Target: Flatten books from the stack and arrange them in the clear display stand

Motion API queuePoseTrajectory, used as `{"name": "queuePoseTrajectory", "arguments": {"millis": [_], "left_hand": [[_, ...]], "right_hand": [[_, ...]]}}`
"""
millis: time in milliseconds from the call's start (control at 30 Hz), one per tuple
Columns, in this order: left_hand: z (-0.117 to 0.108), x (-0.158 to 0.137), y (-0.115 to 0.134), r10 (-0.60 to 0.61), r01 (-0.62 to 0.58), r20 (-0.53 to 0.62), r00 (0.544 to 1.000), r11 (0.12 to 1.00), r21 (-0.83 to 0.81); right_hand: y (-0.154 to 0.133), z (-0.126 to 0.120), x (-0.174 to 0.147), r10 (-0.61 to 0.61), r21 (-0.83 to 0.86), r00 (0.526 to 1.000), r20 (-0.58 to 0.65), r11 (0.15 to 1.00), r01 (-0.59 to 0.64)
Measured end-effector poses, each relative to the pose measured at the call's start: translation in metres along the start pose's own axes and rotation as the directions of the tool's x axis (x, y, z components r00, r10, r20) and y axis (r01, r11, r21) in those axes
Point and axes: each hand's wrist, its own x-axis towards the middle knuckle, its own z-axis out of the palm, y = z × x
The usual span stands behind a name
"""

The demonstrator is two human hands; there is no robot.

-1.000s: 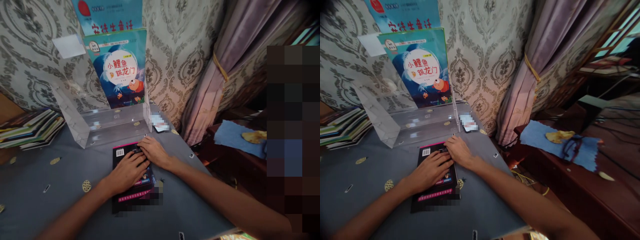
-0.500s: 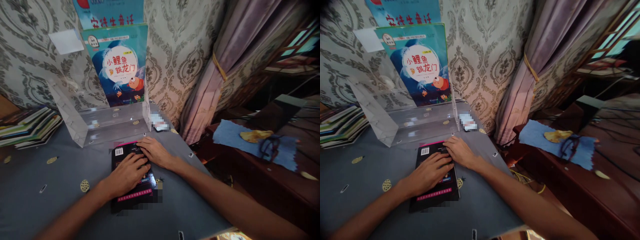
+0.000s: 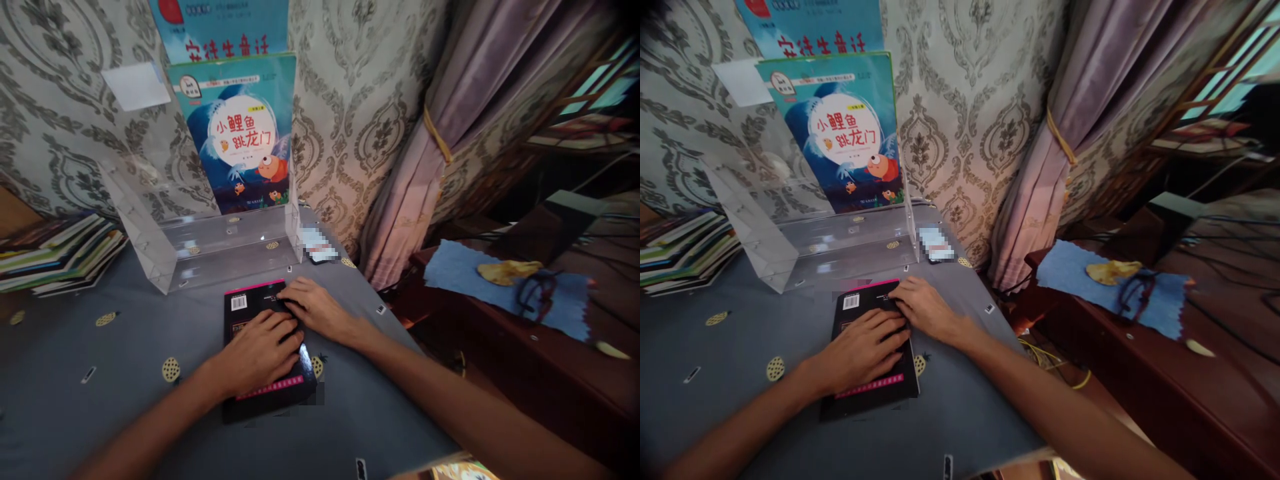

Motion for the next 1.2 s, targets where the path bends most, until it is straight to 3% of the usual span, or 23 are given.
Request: {"name": "queuePoseTrajectory", "arguments": {"millis": [200,433,600,833,967,1200], "left_hand": [[-0.002,0.000,0.001,0.055,-0.055,-0.014,0.998,0.998,-0.009],[-0.003,-0.001,0.005,-0.001,0.003,0.049,0.999,0.999,-0.041],[0.000,-0.001,0.011,-0.006,0.006,0.027,1.000,1.000,0.001],[-0.001,0.003,0.015,0.103,-0.103,-0.004,0.995,0.994,0.030],[0.000,0.001,0.020,0.175,-0.174,-0.046,0.983,0.984,0.028],[-0.006,-0.010,0.027,0.078,-0.081,-0.038,0.996,0.993,-0.091]], "right_hand": [[-0.001,0.000,0.000,-0.037,0.019,0.998,-0.052,0.999,0.038],[-0.005,-0.006,-0.011,-0.035,0.031,0.999,0.015,0.999,0.035],[-0.004,-0.004,-0.016,-0.037,0.037,0.999,-0.012,0.999,0.038],[-0.007,0.004,-0.018,-0.076,0.072,0.988,-0.132,0.994,0.086],[-0.012,0.005,-0.018,-0.077,0.062,0.989,-0.125,0.994,0.085],[-0.021,-0.003,-0.026,-0.047,0.053,0.998,-0.044,0.997,0.050]]}}
